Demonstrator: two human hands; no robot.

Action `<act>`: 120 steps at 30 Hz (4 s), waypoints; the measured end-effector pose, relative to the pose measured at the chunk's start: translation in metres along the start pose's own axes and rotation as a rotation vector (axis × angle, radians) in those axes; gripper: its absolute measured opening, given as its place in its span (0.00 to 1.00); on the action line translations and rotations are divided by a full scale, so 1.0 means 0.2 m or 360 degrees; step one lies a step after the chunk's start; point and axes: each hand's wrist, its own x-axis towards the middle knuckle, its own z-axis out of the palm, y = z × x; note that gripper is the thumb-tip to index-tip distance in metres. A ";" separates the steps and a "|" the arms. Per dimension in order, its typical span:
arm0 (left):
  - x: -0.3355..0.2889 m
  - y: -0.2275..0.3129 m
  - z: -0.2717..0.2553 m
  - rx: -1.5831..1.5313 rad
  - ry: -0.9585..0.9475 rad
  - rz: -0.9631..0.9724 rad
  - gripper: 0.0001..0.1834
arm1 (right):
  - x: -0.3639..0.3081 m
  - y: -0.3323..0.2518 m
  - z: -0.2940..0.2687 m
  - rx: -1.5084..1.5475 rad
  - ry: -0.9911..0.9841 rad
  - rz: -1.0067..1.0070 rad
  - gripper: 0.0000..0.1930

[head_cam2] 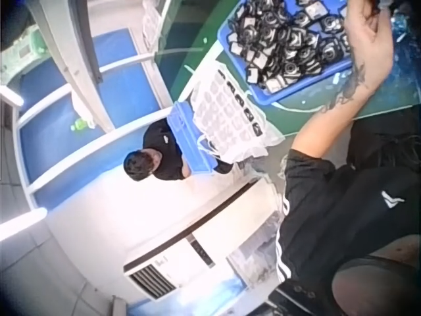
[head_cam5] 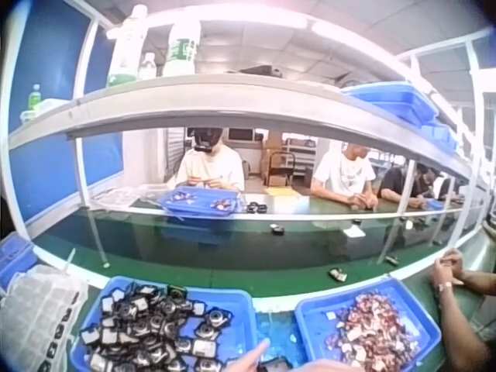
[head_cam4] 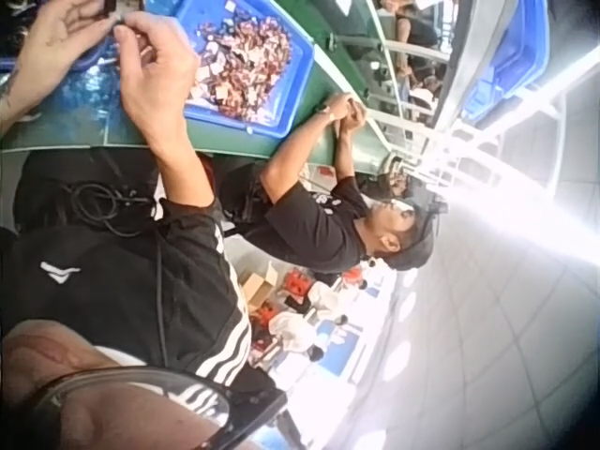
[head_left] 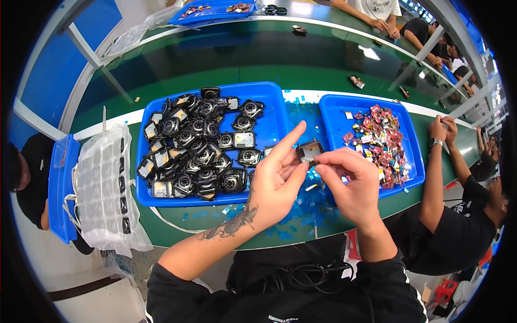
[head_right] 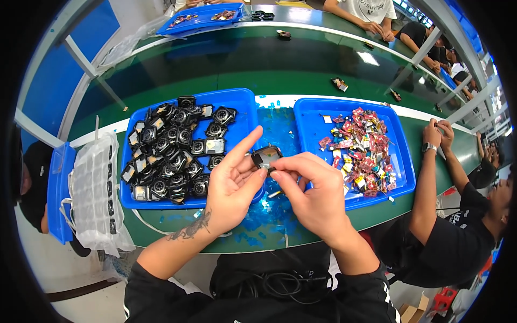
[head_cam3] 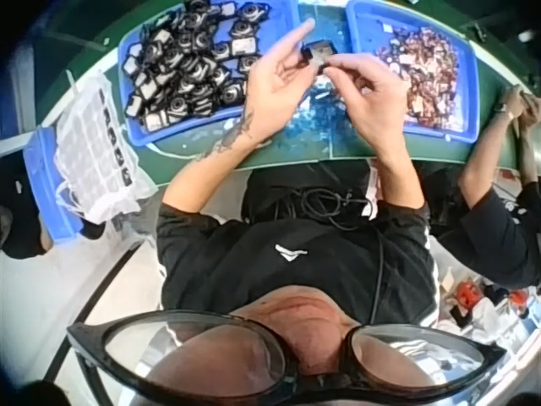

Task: Assembling small electronic modules by attaching connectors or components manually.

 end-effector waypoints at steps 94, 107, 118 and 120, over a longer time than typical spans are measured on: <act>-0.02 -0.03 0.01 0.0188 -0.0142 0.0018 0.23 | -0.13 0.09 0.07 0.0599 0.0391 0.0280 0.16; -0.02 -0.05 0.02 0.0041 -0.0144 0.0089 0.28 | -0.06 0.06 -0.02 0.0398 0.0046 0.0436 0.23; -0.01 -0.05 0.03 0.0390 0.0195 0.0227 0.41 | 0.14 0.12 -0.04 0.0654 -0.0089 0.0404 0.25; -0.02 -0.04 0.03 0.0513 0.0254 0.0330 0.38 | 0.45 0.10 -0.06 0.0503 -0.0138 0.0533 0.27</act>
